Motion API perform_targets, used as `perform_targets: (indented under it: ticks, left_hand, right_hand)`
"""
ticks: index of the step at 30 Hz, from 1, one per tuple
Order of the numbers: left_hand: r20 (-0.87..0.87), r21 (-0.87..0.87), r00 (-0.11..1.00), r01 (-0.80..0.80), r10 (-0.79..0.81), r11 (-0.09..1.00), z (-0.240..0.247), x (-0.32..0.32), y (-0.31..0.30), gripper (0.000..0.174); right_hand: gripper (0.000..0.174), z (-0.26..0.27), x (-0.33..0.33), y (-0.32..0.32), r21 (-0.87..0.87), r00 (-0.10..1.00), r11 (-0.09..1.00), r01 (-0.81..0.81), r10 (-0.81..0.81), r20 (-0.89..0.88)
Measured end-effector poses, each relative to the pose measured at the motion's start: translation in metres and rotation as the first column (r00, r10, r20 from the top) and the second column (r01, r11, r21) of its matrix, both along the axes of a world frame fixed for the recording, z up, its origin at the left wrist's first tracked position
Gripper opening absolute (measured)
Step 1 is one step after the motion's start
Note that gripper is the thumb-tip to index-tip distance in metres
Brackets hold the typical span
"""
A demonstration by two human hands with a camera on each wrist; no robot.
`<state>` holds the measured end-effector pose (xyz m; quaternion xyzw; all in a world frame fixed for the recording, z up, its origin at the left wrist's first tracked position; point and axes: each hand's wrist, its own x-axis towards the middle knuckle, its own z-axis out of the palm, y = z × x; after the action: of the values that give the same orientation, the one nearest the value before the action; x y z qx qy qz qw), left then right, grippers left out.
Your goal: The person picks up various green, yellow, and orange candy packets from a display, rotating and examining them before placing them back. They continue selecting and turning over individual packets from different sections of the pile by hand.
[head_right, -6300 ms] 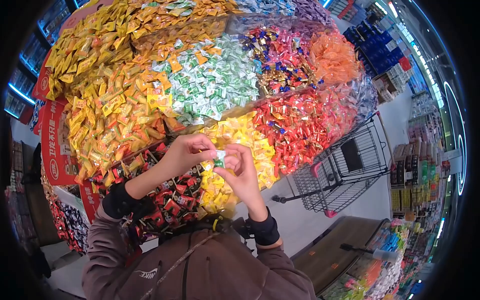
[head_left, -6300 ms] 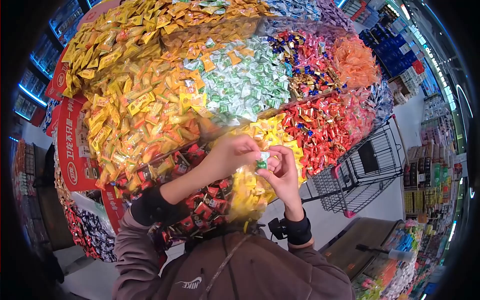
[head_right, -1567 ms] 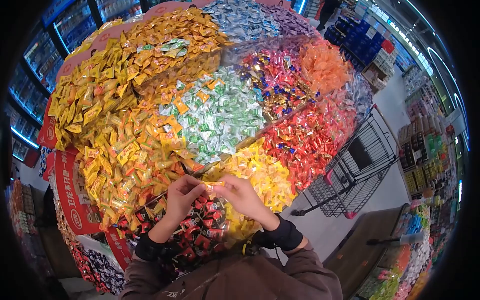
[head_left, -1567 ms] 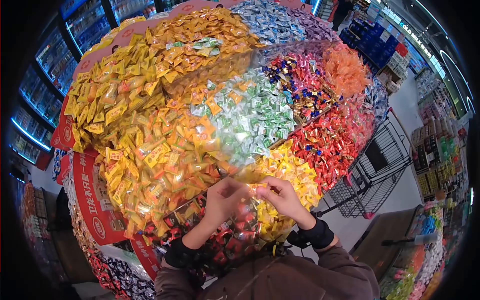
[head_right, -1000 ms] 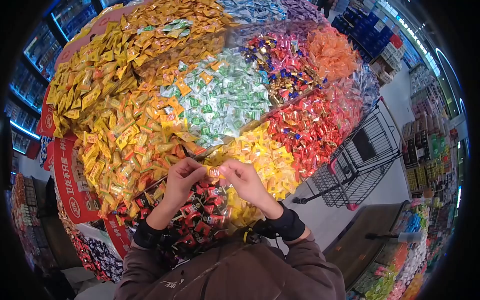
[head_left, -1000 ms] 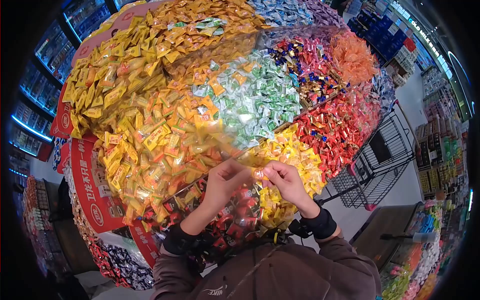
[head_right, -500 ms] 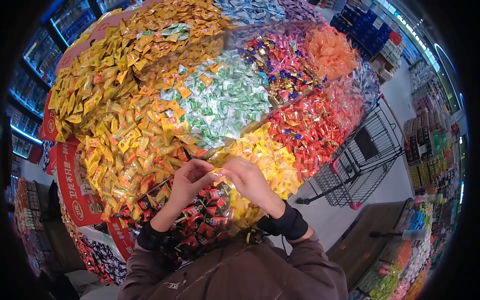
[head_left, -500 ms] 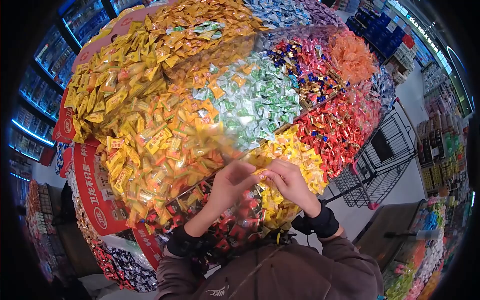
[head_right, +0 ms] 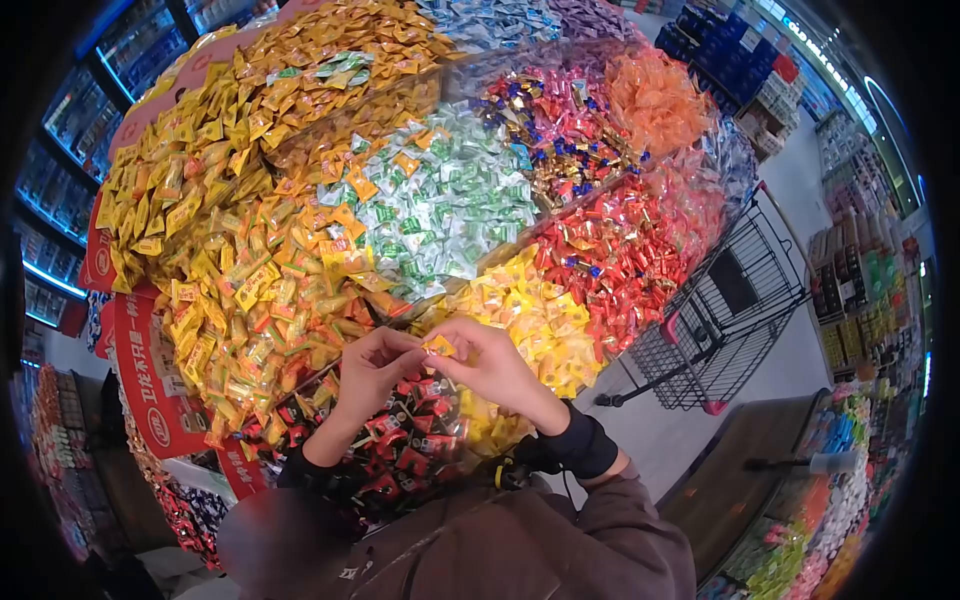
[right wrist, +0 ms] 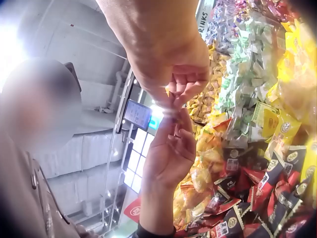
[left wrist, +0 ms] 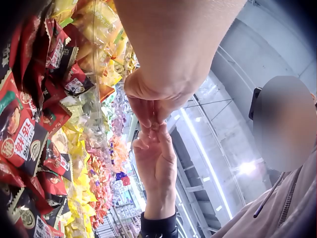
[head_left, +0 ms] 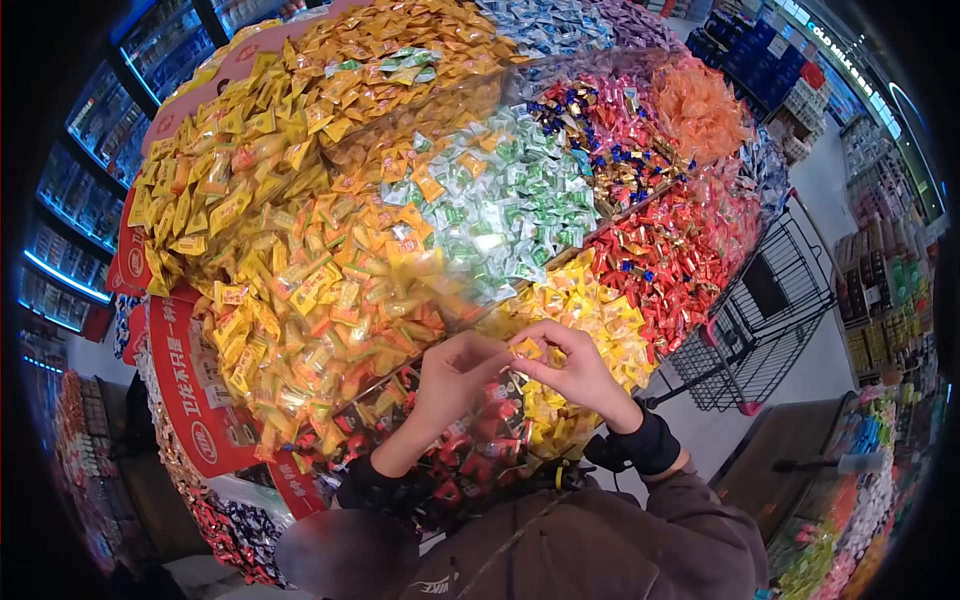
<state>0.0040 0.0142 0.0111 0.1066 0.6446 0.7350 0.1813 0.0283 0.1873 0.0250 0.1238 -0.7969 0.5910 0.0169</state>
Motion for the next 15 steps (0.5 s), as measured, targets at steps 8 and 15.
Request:
perform_targets:
  ticks: [8,15]
  left_hand:
    - [-0.001,0.002,0.999,-0.050,0.050,0.999,-0.006,-0.004,0.000,0.007]
    - [0.029,0.106,0.993,-0.117,0.115,0.988,0.001,-0.007,-0.003,0.008]
  right_hand:
    - [0.016,0.001,-0.019,0.004,-0.053,0.990,0.991,-0.119,0.114,-0.088]
    - [0.012,0.028,-0.047,0.007,0.070,0.971,0.976,-0.205,0.212,-0.113]
